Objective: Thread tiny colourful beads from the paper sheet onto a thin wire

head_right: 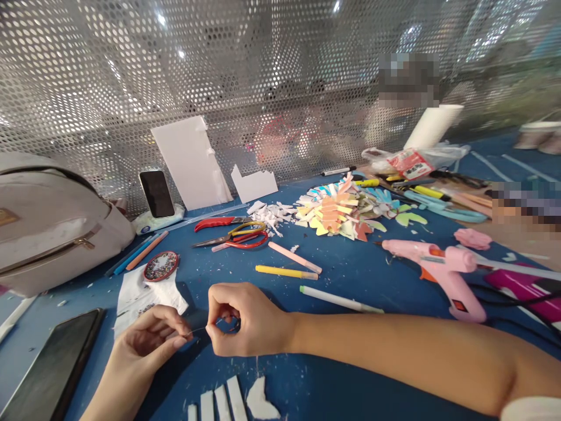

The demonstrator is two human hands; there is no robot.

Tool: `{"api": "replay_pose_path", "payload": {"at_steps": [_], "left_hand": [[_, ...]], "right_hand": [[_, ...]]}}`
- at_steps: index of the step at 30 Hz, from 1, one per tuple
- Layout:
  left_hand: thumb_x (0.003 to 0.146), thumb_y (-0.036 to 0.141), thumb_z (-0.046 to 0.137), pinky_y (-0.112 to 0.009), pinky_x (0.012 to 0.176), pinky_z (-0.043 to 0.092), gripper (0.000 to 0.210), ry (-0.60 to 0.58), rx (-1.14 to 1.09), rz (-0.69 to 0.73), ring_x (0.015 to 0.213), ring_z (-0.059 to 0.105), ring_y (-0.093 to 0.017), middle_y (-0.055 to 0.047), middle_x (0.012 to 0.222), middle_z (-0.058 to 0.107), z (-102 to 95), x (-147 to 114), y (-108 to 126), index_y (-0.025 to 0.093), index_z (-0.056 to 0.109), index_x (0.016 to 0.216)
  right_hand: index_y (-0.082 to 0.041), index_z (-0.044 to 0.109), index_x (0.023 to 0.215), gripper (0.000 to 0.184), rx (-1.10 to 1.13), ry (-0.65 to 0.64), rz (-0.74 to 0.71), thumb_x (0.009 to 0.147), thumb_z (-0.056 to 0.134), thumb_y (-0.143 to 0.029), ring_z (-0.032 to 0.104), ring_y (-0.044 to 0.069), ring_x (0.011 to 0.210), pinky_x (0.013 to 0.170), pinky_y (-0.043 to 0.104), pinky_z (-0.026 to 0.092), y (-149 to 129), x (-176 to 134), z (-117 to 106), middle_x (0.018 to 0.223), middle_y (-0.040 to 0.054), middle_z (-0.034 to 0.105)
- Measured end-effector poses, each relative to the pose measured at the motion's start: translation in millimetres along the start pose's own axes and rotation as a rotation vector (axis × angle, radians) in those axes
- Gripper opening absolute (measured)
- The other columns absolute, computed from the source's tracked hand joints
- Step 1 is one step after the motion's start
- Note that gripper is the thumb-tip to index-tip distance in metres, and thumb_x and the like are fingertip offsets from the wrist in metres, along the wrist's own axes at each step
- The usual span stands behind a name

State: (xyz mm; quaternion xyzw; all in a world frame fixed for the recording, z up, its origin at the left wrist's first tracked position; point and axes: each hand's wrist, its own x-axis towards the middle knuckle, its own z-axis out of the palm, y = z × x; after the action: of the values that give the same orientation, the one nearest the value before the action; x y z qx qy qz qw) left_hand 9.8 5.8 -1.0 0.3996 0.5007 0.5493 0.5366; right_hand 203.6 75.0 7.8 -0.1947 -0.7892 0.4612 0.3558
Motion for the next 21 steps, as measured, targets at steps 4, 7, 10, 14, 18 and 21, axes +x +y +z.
{"api": "replay_pose_path", "payload": {"at_steps": [4,7,10,14,18,21], "left_hand": [[0.064,0.024,0.088,-0.018,0.064,0.054,0.021,-0.003,-0.015,0.003,0.064,0.066,-0.012,0.000,0.065,0.071,-0.3,-0.3,-1.1,0.017,0.070,0.070],[0.064,0.024,0.088,-0.016,0.064,0.054,0.021,-0.004,-0.022,0.007,0.064,0.066,-0.011,0.000,0.065,0.071,-0.9,0.2,-2.2,0.017,0.070,0.071],[0.064,0.025,0.088,-0.015,0.064,0.053,0.022,-0.010,-0.025,0.007,0.064,0.066,-0.010,0.001,0.065,0.072,-1.2,0.6,-2.7,0.017,0.070,0.071],[0.064,0.025,0.089,-0.016,0.065,0.053,0.022,-0.007,-0.020,0.010,0.064,0.066,-0.011,0.001,0.065,0.072,-0.8,0.4,-1.6,0.017,0.069,0.071],[0.064,0.025,0.088,-0.016,0.064,0.053,0.022,-0.007,-0.018,0.009,0.063,0.065,-0.011,0.001,0.064,0.071,-0.3,0.1,-0.3,0.016,0.069,0.070],[0.064,0.023,0.087,-0.016,0.064,0.053,0.020,-0.005,-0.011,0.010,0.064,0.066,-0.011,0.001,0.065,0.071,-0.2,-0.1,-0.3,0.017,0.069,0.071]], "right_hand": [[-0.019,0.043,0.070,0.016,-0.001,-0.001,-0.008,0.071,0.056,-0.010,0.036,0.007,0.054,0.049,0.020,0.030,1.0,-0.1,0.6,0.065,-0.0057,0.042],[-0.019,0.043,0.069,0.015,0.005,0.010,-0.012,0.070,0.055,-0.009,0.035,0.007,0.054,0.049,0.020,0.030,-0.1,-0.1,0.9,0.064,-0.0060,0.041],[-0.019,0.043,0.069,0.015,0.004,0.015,-0.011,0.070,0.055,-0.010,0.035,0.007,0.054,0.049,0.020,0.029,-0.6,-0.5,0.8,0.064,-0.0059,0.041],[-0.019,0.044,0.069,0.015,0.004,0.006,0.000,0.070,0.056,-0.010,0.036,0.007,0.054,0.049,0.020,0.030,0.4,-1.0,0.8,0.064,-0.0057,0.042],[-0.018,0.044,0.069,0.014,0.011,0.005,0.008,0.070,0.056,-0.011,0.036,0.007,0.054,0.049,0.020,0.030,0.9,-0.9,0.9,0.064,-0.0055,0.042],[-0.018,0.044,0.069,0.014,0.009,0.000,0.006,0.071,0.056,-0.011,0.036,0.007,0.054,0.049,0.019,0.030,1.1,-1.3,1.3,0.064,-0.0055,0.042]]}}
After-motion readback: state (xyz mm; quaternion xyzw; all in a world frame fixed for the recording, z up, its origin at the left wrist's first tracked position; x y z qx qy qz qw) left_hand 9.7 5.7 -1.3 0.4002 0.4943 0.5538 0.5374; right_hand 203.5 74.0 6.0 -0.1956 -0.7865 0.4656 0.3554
